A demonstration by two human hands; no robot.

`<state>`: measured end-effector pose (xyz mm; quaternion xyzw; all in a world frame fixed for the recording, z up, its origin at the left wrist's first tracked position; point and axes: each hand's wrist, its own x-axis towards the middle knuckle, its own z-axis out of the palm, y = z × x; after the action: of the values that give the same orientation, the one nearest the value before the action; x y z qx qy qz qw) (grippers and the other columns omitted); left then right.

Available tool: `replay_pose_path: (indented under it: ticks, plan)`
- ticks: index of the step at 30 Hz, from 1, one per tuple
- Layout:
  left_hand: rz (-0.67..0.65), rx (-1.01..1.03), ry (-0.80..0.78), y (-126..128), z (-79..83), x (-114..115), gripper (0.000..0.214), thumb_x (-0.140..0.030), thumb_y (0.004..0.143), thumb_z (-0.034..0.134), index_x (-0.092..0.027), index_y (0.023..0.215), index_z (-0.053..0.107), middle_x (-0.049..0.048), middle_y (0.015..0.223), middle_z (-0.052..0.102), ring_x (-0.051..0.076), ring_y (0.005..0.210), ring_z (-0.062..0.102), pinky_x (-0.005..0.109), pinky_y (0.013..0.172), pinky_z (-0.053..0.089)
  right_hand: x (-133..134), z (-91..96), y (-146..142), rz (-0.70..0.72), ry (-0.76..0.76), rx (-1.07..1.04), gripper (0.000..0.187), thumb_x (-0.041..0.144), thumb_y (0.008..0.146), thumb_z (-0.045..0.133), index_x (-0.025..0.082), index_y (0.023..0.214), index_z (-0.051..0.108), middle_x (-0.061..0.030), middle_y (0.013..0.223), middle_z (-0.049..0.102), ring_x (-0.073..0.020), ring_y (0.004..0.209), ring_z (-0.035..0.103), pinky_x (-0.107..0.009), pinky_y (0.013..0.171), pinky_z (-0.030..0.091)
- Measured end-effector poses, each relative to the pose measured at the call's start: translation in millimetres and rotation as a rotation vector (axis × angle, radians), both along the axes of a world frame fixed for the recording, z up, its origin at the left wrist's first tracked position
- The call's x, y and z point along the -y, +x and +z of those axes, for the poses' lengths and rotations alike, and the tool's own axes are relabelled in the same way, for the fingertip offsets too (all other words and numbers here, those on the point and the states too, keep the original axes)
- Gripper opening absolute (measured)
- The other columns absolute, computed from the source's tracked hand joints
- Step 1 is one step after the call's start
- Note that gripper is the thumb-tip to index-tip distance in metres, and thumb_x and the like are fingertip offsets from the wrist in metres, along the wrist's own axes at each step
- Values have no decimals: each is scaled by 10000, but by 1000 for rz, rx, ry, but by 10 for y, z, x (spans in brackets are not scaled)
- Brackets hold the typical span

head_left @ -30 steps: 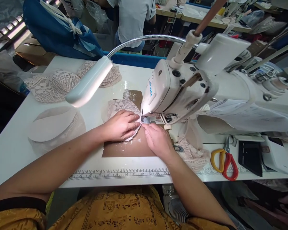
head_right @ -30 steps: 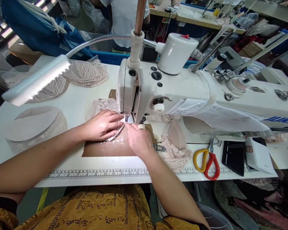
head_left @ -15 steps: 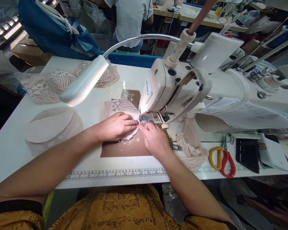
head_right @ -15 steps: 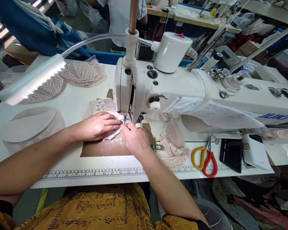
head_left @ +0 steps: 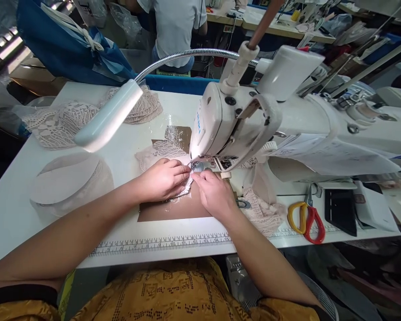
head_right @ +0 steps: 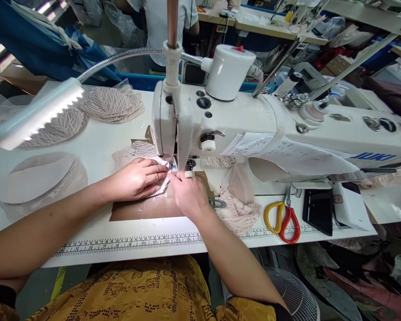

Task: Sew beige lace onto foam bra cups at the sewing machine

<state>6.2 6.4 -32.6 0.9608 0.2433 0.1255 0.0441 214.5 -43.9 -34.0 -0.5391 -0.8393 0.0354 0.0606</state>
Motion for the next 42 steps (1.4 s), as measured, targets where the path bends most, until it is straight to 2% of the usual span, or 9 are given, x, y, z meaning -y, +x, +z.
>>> replay_pose_path:
  ticks: [5, 10, 17, 23, 28, 36, 42]
  plan:
    - [-87, 36, -27, -29, 8, -24, 334, -338, 987, 462, -133, 1180, 642, 117, 1244, 666, 273, 1135, 565, 406, 935, 437, 24, -14, 42, 70, -1, -56, 375, 106, 907, 440, 210, 1163, 693, -55, 937, 660, -194, 816, 556, -306, 720, 380]
    - [-53, 24, -30, -36, 13, -16, 381, -368, 979, 467, -127, 1228, 626, 125, 1273, 647, 292, 1124, 564, 430, 925, 442, 26, -20, 45, 73, -6, -64, 376, 102, 893, 442, 199, 1154, 695, -59, 958, 667, -197, 818, 573, -313, 720, 396]
    - [-58, -27, 5, -29, 20, -13, 377, -397, 981, 453, -180, 1227, 640, 132, 1311, 606, 308, 1127, 555, 450, 914, 441, 2, -40, 16, 14, 0, -96, 381, 127, 901, 442, 180, 1205, 667, -77, 1040, 691, -226, 900, 602, -330, 760, 436]
    - [9, -15, 15, 22, 0, -17, 370, -365, 973, 466, -168, 1242, 628, 145, 1277, 615, 303, 1100, 560, 437, 880, 453, -32, -41, -22, -26, 21, -27, 408, 130, 918, 412, 157, 1249, 650, -104, 1009, 692, -251, 910, 607, -344, 742, 444]
    - [17, 15, 3, -15, -17, -12, 351, -366, 961, 489, -176, 1208, 650, 150, 1283, 609, 303, 1109, 558, 436, 885, 455, -29, -32, -7, -37, 11, -55, 386, 133, 923, 412, 170, 1210, 666, -100, 1013, 690, -240, 896, 613, -340, 746, 445]
    - [-93, 88, -76, -81, 45, -22, 295, -403, 932, 541, -184, 1055, 697, 137, 1258, 626, 300, 1131, 557, 446, 947, 437, 3, -16, 23, -15, 8, -148, 369, 136, 923, 426, 161, 1203, 665, -85, 1075, 698, -229, 933, 623, -329, 771, 452]
    - [-140, 104, -88, -78, 36, -18, 277, -367, 937, 528, -187, 1082, 681, 122, 1165, 673, 272, 1097, 576, 432, 950, 426, 18, -25, 14, 57, -4, -105, 381, 115, 905, 431, 185, 1172, 693, -74, 975, 690, -206, 848, 609, -317, 750, 447]
